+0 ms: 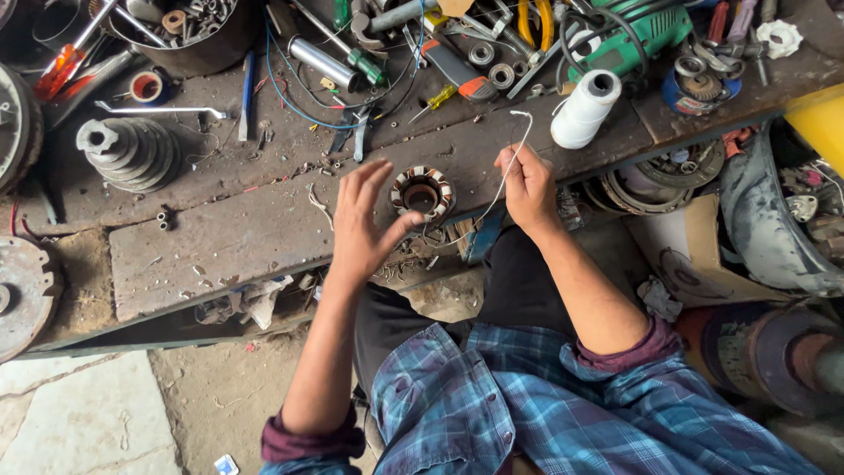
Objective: The person winds white thread around a small cylindrical electrical component on a cluttered workbench. The person repeatedly pulls thread from a spool, wraps it around the component, and adjusts the winding by hand.
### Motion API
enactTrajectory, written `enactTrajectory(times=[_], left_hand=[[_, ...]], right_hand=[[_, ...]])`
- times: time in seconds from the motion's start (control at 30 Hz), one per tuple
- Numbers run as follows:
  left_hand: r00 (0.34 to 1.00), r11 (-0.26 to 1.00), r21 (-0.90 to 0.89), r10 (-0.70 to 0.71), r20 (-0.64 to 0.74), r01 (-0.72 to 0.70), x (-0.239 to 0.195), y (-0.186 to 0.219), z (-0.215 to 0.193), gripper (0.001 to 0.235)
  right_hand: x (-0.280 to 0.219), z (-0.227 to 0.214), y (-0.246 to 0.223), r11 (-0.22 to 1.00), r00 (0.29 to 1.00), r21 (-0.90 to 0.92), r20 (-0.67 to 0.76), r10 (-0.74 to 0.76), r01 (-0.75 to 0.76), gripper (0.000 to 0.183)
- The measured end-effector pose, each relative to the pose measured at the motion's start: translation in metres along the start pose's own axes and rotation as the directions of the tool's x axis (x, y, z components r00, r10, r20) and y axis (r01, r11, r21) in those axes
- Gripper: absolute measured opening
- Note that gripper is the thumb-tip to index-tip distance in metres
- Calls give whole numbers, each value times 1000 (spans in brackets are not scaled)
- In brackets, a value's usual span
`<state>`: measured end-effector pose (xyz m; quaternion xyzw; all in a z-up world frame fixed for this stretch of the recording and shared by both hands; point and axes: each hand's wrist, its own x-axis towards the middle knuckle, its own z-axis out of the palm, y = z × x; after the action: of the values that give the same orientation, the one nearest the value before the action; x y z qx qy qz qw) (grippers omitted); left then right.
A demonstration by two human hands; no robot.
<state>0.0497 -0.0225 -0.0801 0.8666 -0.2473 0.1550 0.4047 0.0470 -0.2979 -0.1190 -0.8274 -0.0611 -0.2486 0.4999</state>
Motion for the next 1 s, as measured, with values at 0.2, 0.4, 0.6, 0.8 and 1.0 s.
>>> enactTrajectory(times=[0.2,0.4,0.6,0.8,1.0], left_hand=[[979,998,11,-64,-195,68,-7,-6,23,67],[978,997,42,-48,-203,58,-9,-3,20,52],[983,998,53,-30,-179,40,-3,3,19,42],[987,997,60,-33,-154,42,-2,1,18,34],[984,993,107,-26,-177,46,-4,2,20,35]], right_hand=[[-1,-2,0,999,999,6,30,41,-41,23],[0,0,0,1000,1000,1,15,28,-28,23],[1,-1,-1,998,998,1,28,59,-59,24],[0,-2,-1,999,999,-3,24,37,-37,25],[-1,0,-1,1000,999,7,14,29,-30,26]])
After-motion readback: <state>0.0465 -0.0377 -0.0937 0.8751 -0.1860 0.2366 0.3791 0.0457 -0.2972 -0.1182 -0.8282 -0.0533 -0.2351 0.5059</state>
